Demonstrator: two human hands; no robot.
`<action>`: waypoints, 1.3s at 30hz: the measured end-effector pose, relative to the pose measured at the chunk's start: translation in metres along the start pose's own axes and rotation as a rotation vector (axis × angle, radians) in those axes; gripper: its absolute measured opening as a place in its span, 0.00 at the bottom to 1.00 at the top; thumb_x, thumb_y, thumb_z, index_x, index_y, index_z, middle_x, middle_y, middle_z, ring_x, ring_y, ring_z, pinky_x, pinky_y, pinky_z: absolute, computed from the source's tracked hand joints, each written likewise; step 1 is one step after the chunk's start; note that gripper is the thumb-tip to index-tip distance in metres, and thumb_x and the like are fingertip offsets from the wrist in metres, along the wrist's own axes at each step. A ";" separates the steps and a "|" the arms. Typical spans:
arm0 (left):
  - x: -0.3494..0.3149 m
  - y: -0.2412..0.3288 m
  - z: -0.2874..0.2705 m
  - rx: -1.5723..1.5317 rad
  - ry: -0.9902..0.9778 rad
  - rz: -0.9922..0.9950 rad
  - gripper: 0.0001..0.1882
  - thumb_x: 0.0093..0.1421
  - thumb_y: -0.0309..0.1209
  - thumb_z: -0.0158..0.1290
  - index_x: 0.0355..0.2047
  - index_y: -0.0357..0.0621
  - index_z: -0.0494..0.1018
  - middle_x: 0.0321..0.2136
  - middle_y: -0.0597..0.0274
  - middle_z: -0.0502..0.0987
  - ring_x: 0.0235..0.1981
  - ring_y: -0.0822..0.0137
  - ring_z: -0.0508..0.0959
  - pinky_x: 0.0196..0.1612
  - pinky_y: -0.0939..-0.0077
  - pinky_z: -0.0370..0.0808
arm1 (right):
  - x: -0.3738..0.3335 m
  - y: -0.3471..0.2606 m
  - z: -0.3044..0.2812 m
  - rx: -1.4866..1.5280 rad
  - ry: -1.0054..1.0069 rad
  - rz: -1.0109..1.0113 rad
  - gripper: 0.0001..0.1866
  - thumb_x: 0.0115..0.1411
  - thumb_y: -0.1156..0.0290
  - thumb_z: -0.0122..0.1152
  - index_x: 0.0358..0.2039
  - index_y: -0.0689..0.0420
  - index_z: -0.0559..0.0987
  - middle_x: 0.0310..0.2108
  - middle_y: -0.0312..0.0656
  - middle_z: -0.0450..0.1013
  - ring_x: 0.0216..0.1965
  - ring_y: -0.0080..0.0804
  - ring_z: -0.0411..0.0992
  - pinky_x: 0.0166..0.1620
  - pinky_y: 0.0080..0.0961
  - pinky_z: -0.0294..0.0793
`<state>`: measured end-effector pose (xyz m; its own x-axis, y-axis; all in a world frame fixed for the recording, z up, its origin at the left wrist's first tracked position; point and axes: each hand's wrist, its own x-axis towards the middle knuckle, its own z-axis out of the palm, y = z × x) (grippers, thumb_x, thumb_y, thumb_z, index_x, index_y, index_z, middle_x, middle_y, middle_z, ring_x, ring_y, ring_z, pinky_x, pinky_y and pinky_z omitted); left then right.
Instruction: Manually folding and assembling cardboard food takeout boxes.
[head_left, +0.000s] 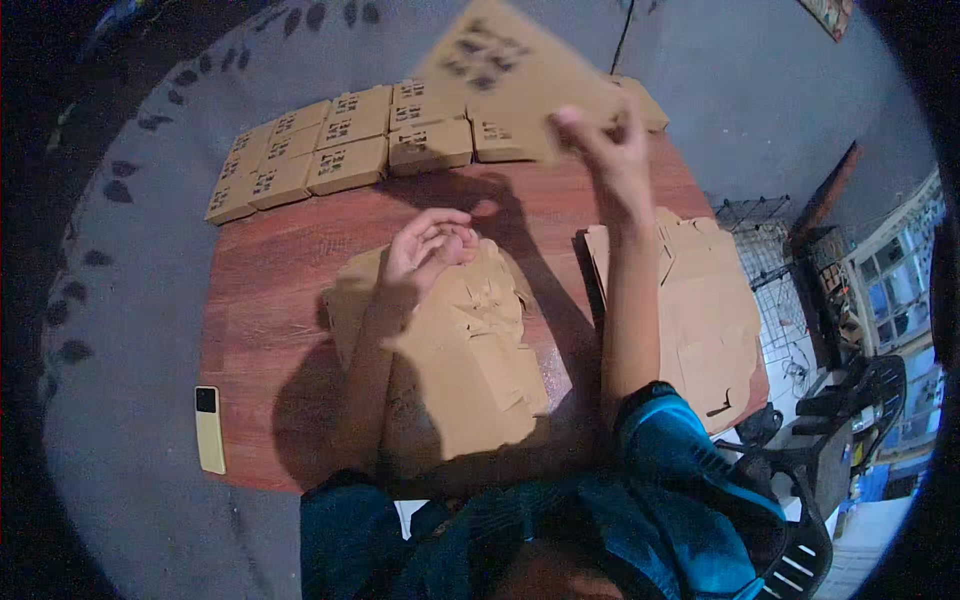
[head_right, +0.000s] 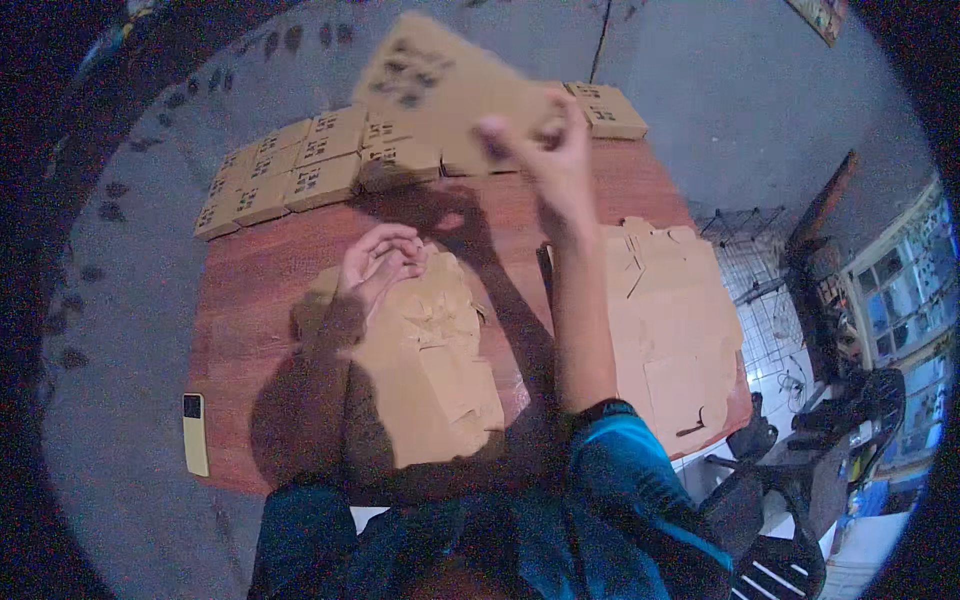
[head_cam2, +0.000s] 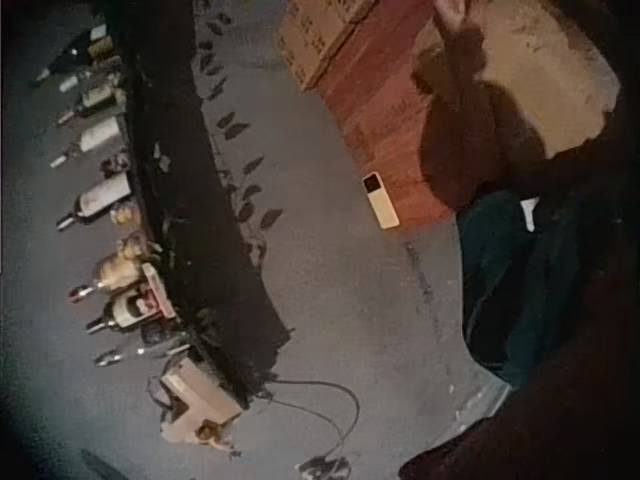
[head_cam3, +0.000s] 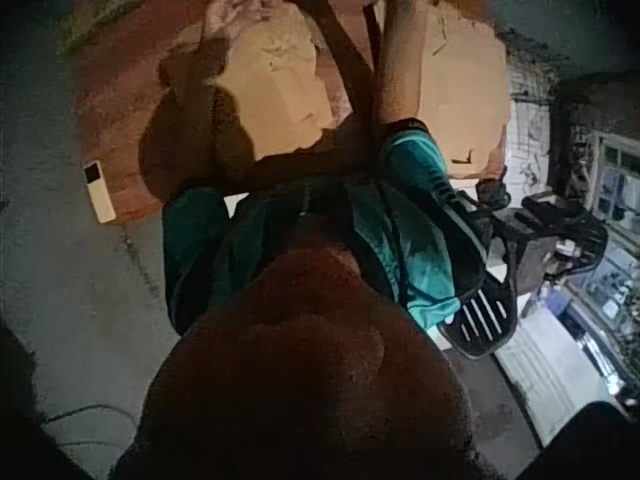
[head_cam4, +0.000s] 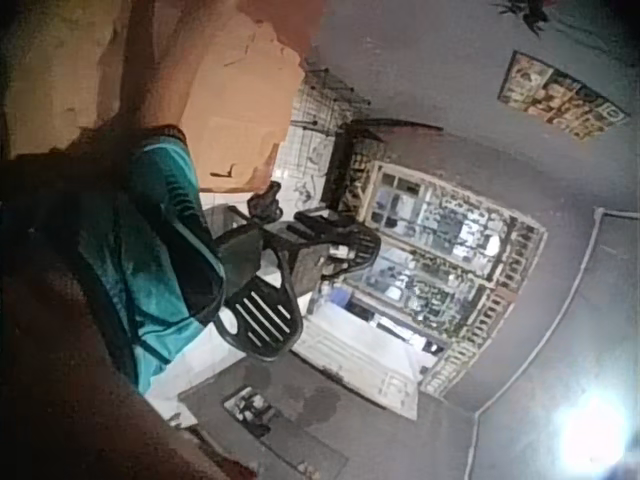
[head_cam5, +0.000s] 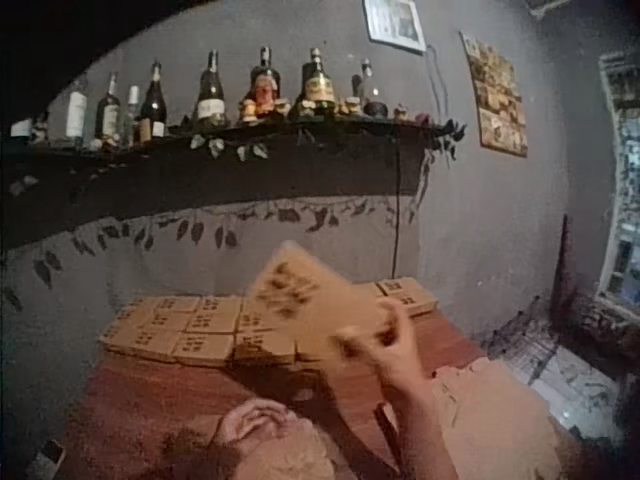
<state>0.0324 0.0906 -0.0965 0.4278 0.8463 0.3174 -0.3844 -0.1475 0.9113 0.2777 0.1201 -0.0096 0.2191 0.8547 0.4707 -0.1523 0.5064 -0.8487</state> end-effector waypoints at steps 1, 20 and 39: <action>-0.001 -0.001 -0.002 0.047 0.001 -0.029 0.18 0.65 0.31 0.53 0.52 0.36 0.67 0.41 0.57 0.73 0.45 0.67 0.76 0.50 0.69 0.75 | 0.009 -0.002 -0.013 0.126 0.116 -0.061 0.30 0.52 0.65 0.74 0.51 0.59 0.69 0.41 0.40 0.74 0.41 0.28 0.74 0.43 0.27 0.77; 0.003 -0.010 -0.015 0.016 0.036 -0.169 0.10 0.68 0.31 0.48 0.46 0.39 0.71 0.37 0.60 0.74 0.41 0.69 0.76 0.42 0.71 0.77 | 0.109 0.184 -0.218 -0.870 0.376 0.249 0.44 0.53 0.44 0.66 0.54 0.70 0.64 0.46 0.60 0.72 0.49 0.49 0.73 0.50 0.42 0.72; 0.004 -0.014 -0.018 -0.048 0.022 -0.127 0.11 0.69 0.31 0.47 0.47 0.38 0.70 0.38 0.60 0.74 0.40 0.68 0.77 0.41 0.72 0.78 | 0.066 0.163 -0.134 -1.476 -0.165 -0.133 0.22 0.56 0.53 0.61 0.47 0.53 0.75 0.46 0.53 0.72 0.48 0.54 0.72 0.50 0.48 0.72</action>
<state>0.0243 0.1055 -0.1124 0.4576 0.8677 0.1941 -0.3673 -0.0144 0.9300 0.3964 0.2434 -0.1493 0.0284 0.8668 0.4979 0.9699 0.0966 -0.2236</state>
